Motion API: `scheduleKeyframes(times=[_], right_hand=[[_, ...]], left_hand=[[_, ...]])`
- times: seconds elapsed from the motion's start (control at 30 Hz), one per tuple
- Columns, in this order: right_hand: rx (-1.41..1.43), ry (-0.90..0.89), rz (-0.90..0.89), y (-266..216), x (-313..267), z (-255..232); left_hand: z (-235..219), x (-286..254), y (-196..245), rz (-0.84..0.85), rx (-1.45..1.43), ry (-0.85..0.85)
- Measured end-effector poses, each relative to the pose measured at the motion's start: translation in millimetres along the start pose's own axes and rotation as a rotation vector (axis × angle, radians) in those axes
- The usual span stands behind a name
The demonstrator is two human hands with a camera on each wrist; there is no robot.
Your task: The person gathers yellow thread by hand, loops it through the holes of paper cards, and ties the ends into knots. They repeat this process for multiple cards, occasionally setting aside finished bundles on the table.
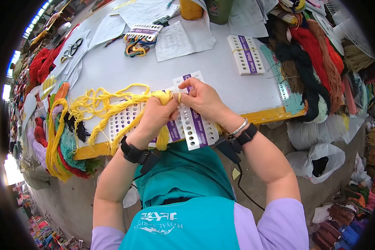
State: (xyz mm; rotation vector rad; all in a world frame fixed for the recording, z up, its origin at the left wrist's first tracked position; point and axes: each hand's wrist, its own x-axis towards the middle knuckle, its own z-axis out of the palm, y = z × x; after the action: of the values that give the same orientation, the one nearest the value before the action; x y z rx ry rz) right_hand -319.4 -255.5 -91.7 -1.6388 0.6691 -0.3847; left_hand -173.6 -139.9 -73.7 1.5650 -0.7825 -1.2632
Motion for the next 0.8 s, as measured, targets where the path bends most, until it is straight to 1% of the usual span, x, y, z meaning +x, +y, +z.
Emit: scheduleKeyframes(times=[0.07,0.1,0.17,0.2,0.3,0.4,0.43,0.5,0.53,0.57,0.6,0.63,0.67,0.7,0.8], right_hand=[[0.188,-0.018,-0.008,-1,-2,0],[0.182,-0.044,-0.006,-1,-2,-2],[0.170,-0.096,0.000,-4,-3,-8],[0.157,-0.099,0.017,-6,-4,-7],[0.111,-0.099,0.038,-6,-2,-7],[0.055,-0.090,0.020,3,0,-9],[0.038,-0.090,0.022,2,0,-8],[-0.001,-0.095,0.024,3,0,-8],[-0.021,-0.100,0.021,4,1,-9],[-0.040,-0.108,0.017,6,2,-9],[-0.034,-0.115,0.018,6,3,-8],[-0.029,-0.122,0.019,7,4,-8],[-0.026,-0.127,0.023,8,4,-9],[-0.043,-0.130,0.029,7,3,-9],[-0.109,-0.158,0.070,-1,5,-8]], left_hand=[[8,2,2,0.086,0.137,0.017],[9,3,3,0.129,0.207,0.026],[9,9,-4,0.297,0.384,0.079],[10,8,2,0.380,0.473,0.107],[6,-2,23,-0.105,-0.201,-0.086],[-28,-3,4,-0.272,-0.907,-0.372],[-36,-14,13,-0.274,-0.941,-0.377],[-72,-42,22,-0.172,-0.918,-0.309],[-90,-58,29,-0.129,-0.848,-0.219],[-110,-76,33,-0.116,-0.858,-0.119],[-133,-91,32,-0.068,-0.875,-0.074],[-159,-107,33,0.004,-0.882,-0.013],[-181,-123,37,0.105,-0.845,0.086],[-207,-135,37,0.167,-0.896,0.139],[-253,-156,41,0.195,-0.934,0.235]])
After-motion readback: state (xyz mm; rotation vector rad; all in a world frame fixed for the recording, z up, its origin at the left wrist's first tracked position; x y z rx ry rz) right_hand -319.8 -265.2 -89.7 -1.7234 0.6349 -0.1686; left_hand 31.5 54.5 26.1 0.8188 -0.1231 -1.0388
